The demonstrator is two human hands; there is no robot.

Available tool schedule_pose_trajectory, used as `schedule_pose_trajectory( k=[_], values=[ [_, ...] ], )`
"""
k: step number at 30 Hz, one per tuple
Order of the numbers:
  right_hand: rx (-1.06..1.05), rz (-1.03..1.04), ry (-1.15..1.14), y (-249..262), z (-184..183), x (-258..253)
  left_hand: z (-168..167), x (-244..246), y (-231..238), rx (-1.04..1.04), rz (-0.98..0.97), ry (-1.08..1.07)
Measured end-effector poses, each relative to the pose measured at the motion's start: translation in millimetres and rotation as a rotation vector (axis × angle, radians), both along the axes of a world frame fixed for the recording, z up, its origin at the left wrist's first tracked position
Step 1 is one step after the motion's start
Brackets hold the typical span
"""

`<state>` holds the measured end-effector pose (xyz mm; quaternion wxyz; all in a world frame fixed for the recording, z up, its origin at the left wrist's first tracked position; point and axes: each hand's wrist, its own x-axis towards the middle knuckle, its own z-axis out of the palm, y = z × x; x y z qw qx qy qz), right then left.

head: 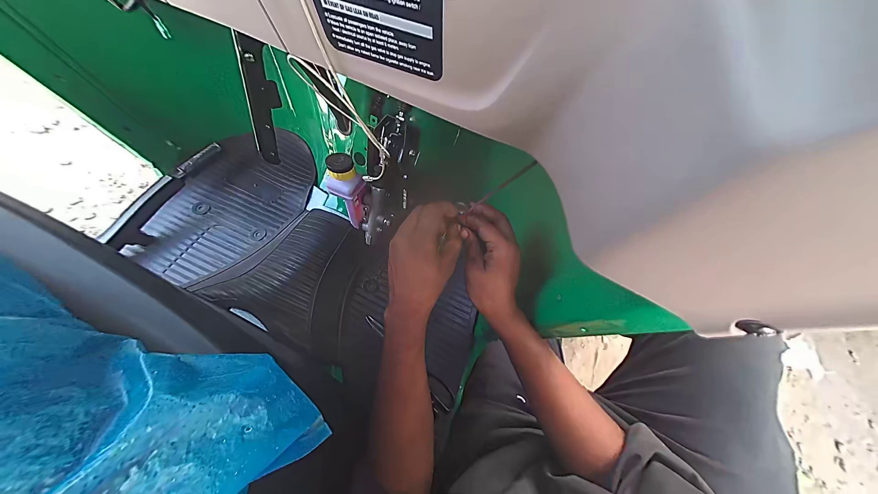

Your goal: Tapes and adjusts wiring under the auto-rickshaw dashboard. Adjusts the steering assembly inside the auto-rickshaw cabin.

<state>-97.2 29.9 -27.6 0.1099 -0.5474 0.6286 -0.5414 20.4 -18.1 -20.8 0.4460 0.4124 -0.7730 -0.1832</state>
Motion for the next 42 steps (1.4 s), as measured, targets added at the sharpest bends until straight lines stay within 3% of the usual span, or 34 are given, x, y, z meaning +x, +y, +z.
schedule_pose_trajectory(
  k=[4,14,29,35,42],
  values=[
    [0.011,-0.019,0.008,0.7,3.7,-0.1,2.8,0.9,-2.9,-0.111,0.016,0.013],
    [0.085,-0.028,-0.025,4.8,5.7,0.3,6.1,-0.4,-7.1,-0.102,-0.093,0.103],
    [0.116,-0.066,0.015,7.5,6.2,4.3,3.9,-5.0,-10.3,0.104,-0.166,0.207],
    [0.133,0.012,-0.035,14.5,9.4,3.1,-0.5,-2.5,-10.0,0.165,-0.217,0.405],
    [0.169,-0.003,0.095,24.9,21.6,1.3,3.7,2.5,-9.5,0.328,-0.237,0.594]
  ],
)
